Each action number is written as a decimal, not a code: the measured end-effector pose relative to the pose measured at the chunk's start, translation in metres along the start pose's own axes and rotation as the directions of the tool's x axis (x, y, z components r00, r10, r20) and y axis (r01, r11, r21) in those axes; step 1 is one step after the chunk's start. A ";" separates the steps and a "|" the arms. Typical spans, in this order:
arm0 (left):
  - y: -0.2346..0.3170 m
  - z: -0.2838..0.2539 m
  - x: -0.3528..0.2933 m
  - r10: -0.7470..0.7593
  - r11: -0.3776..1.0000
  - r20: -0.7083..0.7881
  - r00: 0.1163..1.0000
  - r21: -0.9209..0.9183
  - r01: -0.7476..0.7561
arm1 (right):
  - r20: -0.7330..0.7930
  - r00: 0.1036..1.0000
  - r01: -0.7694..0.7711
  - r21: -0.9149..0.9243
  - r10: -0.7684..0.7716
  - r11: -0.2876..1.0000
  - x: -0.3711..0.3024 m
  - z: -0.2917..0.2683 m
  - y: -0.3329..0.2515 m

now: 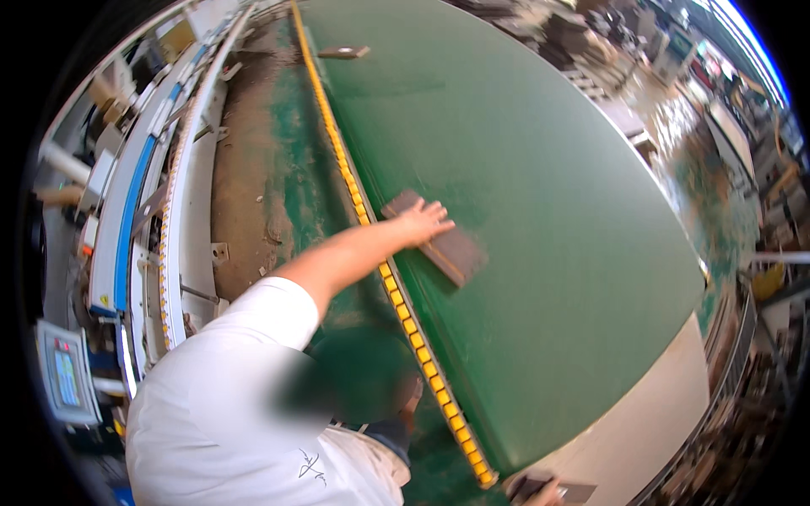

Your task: The person places wood panels into a woodworking machine for processing and then moves them to a side conveyor belt.

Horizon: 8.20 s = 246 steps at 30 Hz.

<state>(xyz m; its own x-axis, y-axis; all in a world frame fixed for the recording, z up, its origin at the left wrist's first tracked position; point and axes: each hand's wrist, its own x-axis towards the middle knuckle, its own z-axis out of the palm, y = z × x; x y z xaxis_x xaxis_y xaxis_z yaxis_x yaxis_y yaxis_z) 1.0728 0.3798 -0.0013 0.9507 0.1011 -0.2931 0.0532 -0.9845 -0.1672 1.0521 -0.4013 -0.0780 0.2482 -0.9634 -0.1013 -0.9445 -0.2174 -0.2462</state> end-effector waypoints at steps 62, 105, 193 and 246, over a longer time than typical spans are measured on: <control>-0.295 0.387 -1.049 0.161 -0.356 0.809 -0.565 -0.486 -0.798 | 0.169 -0.531 -0.098 0.961 0.830 -0.258 -1.410 -0.091 0.736; 0.174 0.303 -1.070 -0.192 0.197 0.763 -0.617 -0.586 -0.786 | 0.223 -0.067 -0.068 0.971 0.972 -0.228 -1.081 -0.216 0.773; -0.129 0.007 -0.182 -0.548 0.770 -0.458 0.700 -0.603 0.208 | -0.059 0.997 -0.060 -0.116 0.054 0.991 -0.010 0.024 0.033; -0.010 0.337 -1.123 -0.107 -0.767 0.567 -0.817 -0.570 -0.295 | 0.183 -0.675 -0.232 0.867 0.714 -0.441 -1.255 -0.120 0.770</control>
<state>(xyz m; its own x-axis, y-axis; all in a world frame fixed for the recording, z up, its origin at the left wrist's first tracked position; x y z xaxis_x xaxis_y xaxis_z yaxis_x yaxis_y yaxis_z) -0.0987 0.3241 0.0121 -0.9553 0.1040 -0.2768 -0.1476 0.6435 0.7511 -0.0128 0.6212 -0.0250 -0.8031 0.5241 -0.2836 0.5456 0.4553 -0.7036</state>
